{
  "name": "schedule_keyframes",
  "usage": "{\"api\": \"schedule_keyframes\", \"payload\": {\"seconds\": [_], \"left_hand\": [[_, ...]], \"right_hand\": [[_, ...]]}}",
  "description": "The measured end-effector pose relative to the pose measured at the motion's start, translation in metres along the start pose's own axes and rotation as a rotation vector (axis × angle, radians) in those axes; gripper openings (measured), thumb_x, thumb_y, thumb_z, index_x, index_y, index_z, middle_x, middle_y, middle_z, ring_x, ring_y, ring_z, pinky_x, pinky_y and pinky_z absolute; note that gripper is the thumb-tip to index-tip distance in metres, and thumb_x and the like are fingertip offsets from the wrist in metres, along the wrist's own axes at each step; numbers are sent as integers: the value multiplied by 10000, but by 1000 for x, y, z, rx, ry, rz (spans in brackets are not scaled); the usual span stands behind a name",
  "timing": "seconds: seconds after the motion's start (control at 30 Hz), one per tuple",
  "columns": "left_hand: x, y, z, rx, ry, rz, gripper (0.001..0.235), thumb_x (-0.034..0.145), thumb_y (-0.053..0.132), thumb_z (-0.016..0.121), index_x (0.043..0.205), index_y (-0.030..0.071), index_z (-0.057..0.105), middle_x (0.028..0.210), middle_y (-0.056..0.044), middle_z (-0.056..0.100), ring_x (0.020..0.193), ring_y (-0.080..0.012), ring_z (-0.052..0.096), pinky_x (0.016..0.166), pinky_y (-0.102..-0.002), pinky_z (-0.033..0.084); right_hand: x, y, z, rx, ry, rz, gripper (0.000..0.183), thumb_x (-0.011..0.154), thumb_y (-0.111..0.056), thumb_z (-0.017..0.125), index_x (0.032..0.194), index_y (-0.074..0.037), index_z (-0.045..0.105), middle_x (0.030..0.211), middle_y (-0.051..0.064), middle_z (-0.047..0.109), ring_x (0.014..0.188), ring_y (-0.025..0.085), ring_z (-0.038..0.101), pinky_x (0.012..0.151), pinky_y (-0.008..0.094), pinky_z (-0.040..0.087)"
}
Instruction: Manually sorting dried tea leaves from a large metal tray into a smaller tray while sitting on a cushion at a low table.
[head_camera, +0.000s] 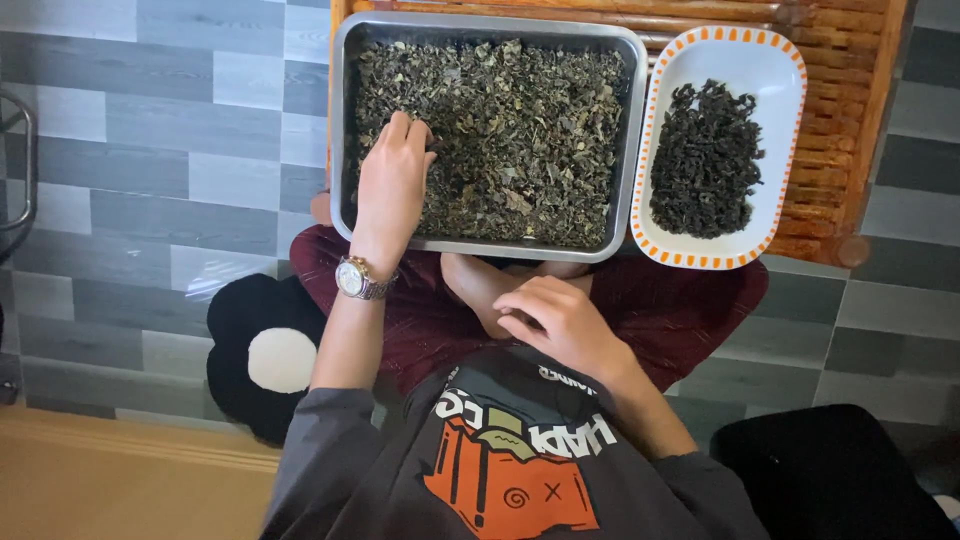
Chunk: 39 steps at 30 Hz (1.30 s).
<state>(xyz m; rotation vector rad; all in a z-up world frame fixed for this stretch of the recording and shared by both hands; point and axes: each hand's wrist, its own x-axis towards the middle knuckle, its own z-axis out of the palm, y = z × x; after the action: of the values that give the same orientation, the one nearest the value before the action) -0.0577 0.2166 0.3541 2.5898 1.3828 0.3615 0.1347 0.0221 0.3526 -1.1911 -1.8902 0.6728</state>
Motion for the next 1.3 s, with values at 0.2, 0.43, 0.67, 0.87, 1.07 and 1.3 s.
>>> {"api": "schedule_keyframes", "payload": {"seconds": [0.2, 0.43, 0.67, 0.87, 1.07, 1.3], "left_hand": [[-10, -4, -3, -105, 13, 10, 84, 993, 27, 670, 1005, 15, 587, 957, -94, 512, 950, -306, 687, 835, -336, 588], [-24, -15, -4, -5, 13, 39, 150, 1097, 86, 572, 984, -2, 615, 968, -98, 532, 949, -268, 692, 860, -291, 578], [-5, -10, 1, -220, 9, 78, 102, 982, 61, 719, 1038, 5, 655, 968, -111, 562, 967, -323, 696, 877, -371, 583], [3, 3, 4, -113, -38, 100, 201, 913, 36, 780, 1059, 20, 643, 959, -92, 554, 926, -315, 690, 820, -368, 583], [4, 4, 17, 43, 8, 96, 255, 807, 71, 811, 989, 71, 632, 896, -93, 602, 897, -304, 669, 788, -409, 556], [4, 10, 20, 68, -32, 62, 266, 823, 56, 808, 1041, 46, 656, 945, -105, 604, 927, -308, 667, 806, -410, 557]], "right_hand": [[18, 8, -31, -120, 3, 5, 98, 987, -183, 688, 1028, -99, 717, 830, 71, 715, 760, 277, 697, 704, 405, 576], [55, 28, -56, -402, 40, -39, 93, 1005, -137, 724, 1071, -74, 706, 871, 79, 694, 836, 278, 699, 754, 402, 583], [69, 19, -54, -391, 64, 0, 81, 995, -93, 729, 1066, -61, 708, 876, 80, 696, 850, 279, 689, 771, 416, 588], [58, 20, -50, -350, 120, 34, 100, 977, -110, 746, 1068, -85, 712, 877, 57, 702, 841, 287, 693, 750, 418, 592], [56, 6, -62, -280, 177, 49, 87, 970, -43, 707, 1049, -10, 688, 832, 153, 687, 801, 370, 682, 714, 485, 577], [34, 20, -60, -247, 253, 125, 104, 948, -115, 748, 1047, -96, 727, 835, 52, 721, 809, 265, 700, 755, 390, 592]]}}
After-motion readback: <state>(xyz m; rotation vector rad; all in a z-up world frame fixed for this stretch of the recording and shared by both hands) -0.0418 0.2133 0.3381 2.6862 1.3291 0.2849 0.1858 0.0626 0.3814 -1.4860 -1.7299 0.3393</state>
